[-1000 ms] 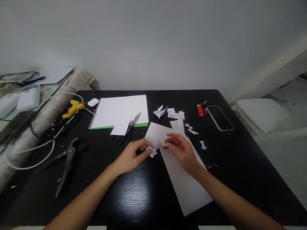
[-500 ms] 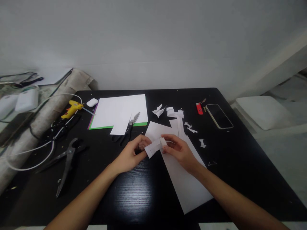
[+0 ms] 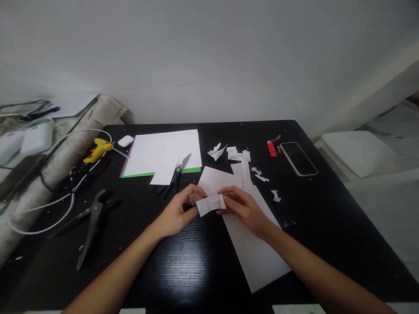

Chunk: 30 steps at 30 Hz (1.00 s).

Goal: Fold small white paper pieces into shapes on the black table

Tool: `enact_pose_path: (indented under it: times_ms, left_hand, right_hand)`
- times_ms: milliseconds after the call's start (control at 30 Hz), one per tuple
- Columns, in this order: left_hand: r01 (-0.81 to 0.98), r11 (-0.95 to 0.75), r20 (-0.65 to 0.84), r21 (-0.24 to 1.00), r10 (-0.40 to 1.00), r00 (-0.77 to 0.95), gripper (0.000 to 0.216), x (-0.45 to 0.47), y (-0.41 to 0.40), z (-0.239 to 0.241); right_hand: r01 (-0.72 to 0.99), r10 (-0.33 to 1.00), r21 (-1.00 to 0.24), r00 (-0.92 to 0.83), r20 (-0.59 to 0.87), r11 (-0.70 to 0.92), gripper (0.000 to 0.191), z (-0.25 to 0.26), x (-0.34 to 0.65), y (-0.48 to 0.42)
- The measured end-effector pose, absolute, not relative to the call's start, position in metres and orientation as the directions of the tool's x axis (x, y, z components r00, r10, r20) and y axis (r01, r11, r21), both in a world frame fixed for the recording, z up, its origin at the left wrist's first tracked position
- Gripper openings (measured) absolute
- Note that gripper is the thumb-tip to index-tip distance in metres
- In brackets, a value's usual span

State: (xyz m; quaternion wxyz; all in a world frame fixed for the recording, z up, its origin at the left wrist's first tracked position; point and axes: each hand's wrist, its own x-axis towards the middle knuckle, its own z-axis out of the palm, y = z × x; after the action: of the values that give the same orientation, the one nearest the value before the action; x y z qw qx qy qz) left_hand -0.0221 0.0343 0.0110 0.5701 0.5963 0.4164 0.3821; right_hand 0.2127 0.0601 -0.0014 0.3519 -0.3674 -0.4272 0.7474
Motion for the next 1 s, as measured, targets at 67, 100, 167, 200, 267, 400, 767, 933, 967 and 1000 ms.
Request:
enact_pose_path:
  times_ms: [67, 100, 167, 200, 267, 400, 767, 933, 967, 1000]
  left_hand:
    - [0.047, 0.005, -0.022, 0.999, 0.934, 0.358, 0.016, -0.021, 0.034, 0.012]
    - [0.037, 0.012, -0.024, 0.999, 0.935, 0.355, 0.016, -0.021, 0.034, 0.012]
    - [0.018, 0.031, -0.036, 0.999, 0.935, 0.353, 0.015, -0.019, 0.033, 0.013]
    - [0.006, 0.045, -0.044, 0.999, 0.933, 0.356, 0.016, -0.019, 0.033, 0.013]
    - [-0.017, 0.084, -0.072, 0.996, 0.927, 0.369, 0.018, -0.018, 0.033, 0.013]
    - [-0.014, 0.119, -0.106, 0.993, 0.926, 0.362, 0.020, -0.019, 0.032, 0.012]
    - [0.130, 0.068, -0.104, 0.989, 0.950, 0.295, 0.019, -0.021, 0.033, 0.002]
    - [0.064, 0.101, -0.117, 0.993, 0.921, 0.372, 0.021, -0.022, 0.033, 0.007]
    - [0.053, 0.104, -0.116, 0.993, 0.916, 0.385, 0.020, -0.022, 0.033, 0.007]
    - [0.041, 0.106, -0.113, 0.994, 0.911, 0.396, 0.019, -0.022, 0.032, 0.007]
  right_hand:
    - [-0.210, 0.836, -0.897, -0.490, -0.247, -0.389, 0.032, -0.002, 0.213, 0.060]
    - [-0.207, 0.834, -0.898, -0.493, -0.246, -0.387, 0.032, -0.002, 0.213, 0.061]
    - [-0.194, 0.833, -0.903, -0.495, -0.246, -0.382, 0.033, -0.002, 0.213, 0.061]
    - [-0.184, 0.833, -0.906, -0.494, -0.249, -0.380, 0.034, -0.003, 0.214, 0.062]
    - [-0.166, 0.837, -0.912, -0.483, -0.256, -0.375, 0.036, -0.003, 0.214, 0.062]
    - [-0.167, 0.862, -0.914, -0.429, -0.270, -0.370, 0.037, -0.005, 0.213, 0.063]
    - [-0.155, 0.905, -0.946, -0.369, -0.212, -0.285, 0.031, -0.005, 0.210, 0.062]
    - [-0.145, 0.902, -0.949, -0.378, -0.209, -0.281, 0.030, -0.006, 0.211, 0.062]
    - [-0.140, 0.901, -0.950, -0.379, -0.210, -0.280, 0.030, -0.006, 0.211, 0.062]
    - [-0.139, 0.902, -0.951, -0.379, -0.208, -0.278, 0.030, -0.007, 0.211, 0.062]
